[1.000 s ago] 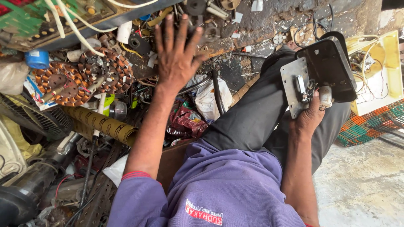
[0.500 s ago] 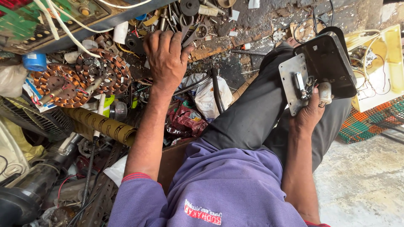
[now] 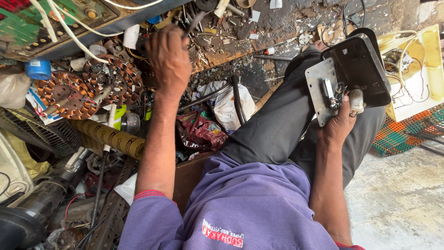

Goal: The person sits on the floor and works on an electronic device, manipulating wires and components inside a plastic housing. They handle a black metal casing and reach for tools or parts from a cluttered workbench.

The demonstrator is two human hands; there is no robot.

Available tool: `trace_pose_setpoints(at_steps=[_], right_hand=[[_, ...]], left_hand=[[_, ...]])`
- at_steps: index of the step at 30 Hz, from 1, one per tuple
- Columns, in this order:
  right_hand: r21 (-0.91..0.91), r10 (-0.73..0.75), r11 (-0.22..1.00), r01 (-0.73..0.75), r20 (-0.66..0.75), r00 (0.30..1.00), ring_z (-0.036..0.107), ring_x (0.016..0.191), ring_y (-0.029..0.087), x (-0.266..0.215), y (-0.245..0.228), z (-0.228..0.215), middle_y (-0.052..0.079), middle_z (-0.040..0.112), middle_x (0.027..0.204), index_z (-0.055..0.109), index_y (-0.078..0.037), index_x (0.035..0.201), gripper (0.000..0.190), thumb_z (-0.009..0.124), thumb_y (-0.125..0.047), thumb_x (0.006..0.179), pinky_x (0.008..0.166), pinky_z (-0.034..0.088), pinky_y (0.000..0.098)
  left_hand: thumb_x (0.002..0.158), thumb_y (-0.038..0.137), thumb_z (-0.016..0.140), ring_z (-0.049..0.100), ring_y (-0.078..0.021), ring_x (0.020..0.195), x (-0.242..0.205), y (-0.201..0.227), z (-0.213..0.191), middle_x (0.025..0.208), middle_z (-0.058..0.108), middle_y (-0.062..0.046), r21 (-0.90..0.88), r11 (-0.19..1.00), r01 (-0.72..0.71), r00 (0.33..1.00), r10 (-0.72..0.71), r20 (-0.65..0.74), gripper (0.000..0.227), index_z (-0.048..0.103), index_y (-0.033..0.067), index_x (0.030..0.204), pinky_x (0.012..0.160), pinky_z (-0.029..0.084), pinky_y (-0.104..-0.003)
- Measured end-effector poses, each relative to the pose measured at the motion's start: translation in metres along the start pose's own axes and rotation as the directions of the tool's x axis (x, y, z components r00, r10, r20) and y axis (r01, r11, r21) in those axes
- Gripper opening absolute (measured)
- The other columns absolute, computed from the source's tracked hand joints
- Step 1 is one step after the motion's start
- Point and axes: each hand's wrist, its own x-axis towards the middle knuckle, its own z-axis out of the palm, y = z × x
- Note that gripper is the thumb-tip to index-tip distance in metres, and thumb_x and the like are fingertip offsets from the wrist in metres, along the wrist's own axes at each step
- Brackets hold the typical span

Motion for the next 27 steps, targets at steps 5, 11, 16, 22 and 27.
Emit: trace_pose_setpoints(at_steps=[5, 11, 16, 22, 27], right_hand=[[-0.002, 0.003, 1.000, -0.003, -0.014, 1.000, 0.069, 0.116, 0.021, 0.000, 0.000, 0.001, 0.011, 0.068, 0.127, 0.056, 0.002, 0.136, 0.032, 0.064, -0.011, 0.108, 0.106, 0.058, 0.0356], [-0.027, 0.003, 1.000, -0.003, -0.008, 1.000, 0.069, 0.116, 0.020, 0.000, 0.000, 0.002, 0.010, 0.068, 0.126, 0.057, 0.002, 0.135, 0.032, 0.064, -0.013, 0.108, 0.106, 0.058, 0.0352], [-0.047, -0.002, 0.999, 0.001, -0.005, 1.000, 0.069, 0.118, 0.020, -0.001, 0.000, 0.003, 0.011, 0.067, 0.128, 0.056, 0.002, 0.136, 0.034, 0.063, -0.014, 0.107, 0.107, 0.057, 0.0354], [-0.055, -0.013, 0.998, 0.013, 0.003, 1.000, 0.068, 0.119, 0.021, 0.000, 0.000, 0.002, 0.012, 0.067, 0.129, 0.056, 0.003, 0.137, 0.036, 0.064, -0.015, 0.107, 0.108, 0.057, 0.0355], [-0.058, -0.018, 0.998, 0.018, 0.008, 1.000, 0.068, 0.118, 0.020, 0.000, 0.002, 0.001, 0.011, 0.067, 0.129, 0.057, 0.004, 0.136, 0.036, 0.065, -0.016, 0.107, 0.108, 0.057, 0.0357]], left_hand=[[0.117, 0.010, 0.050, 0.066, -0.0202, 0.090, -0.001, -0.027, -0.007, 0.099, 0.069, -0.011, -0.139, 0.975, 0.171, 0.985, -0.168, 0.032, 0.010, 0.058, 0.0053, 0.114, 0.072, 0.055, -0.038], [0.117, 0.011, 0.055, 0.069, -0.0281, 0.112, -0.001, -0.043, -0.034, 0.118, 0.066, -0.016, -0.074, 0.990, 0.117, 0.993, -0.118, -0.011, 0.013, 0.054, 0.0045, 0.128, 0.091, 0.065, -0.042], [0.113, 0.006, 0.060, 0.066, -0.0325, 0.122, 0.002, -0.035, -0.052, 0.132, 0.059, -0.018, -0.223, 0.972, 0.078, 0.997, -0.082, -0.007, 0.024, 0.057, 0.0069, 0.137, 0.101, 0.065, -0.043], [0.108, 0.001, 0.067, 0.065, -0.0272, 0.121, 0.009, -0.026, -0.059, 0.129, 0.060, -0.011, -0.204, 0.978, 0.032, 0.998, -0.041, -0.043, 0.025, 0.065, 0.0080, 0.132, 0.106, 0.061, -0.042], [0.106, 0.000, 0.069, 0.066, -0.0269, 0.118, 0.010, -0.025, -0.062, 0.126, 0.063, -0.011, -0.162, 0.987, 0.011, 0.998, -0.021, -0.062, 0.022, 0.066, 0.0060, 0.127, 0.103, 0.061, -0.041]])
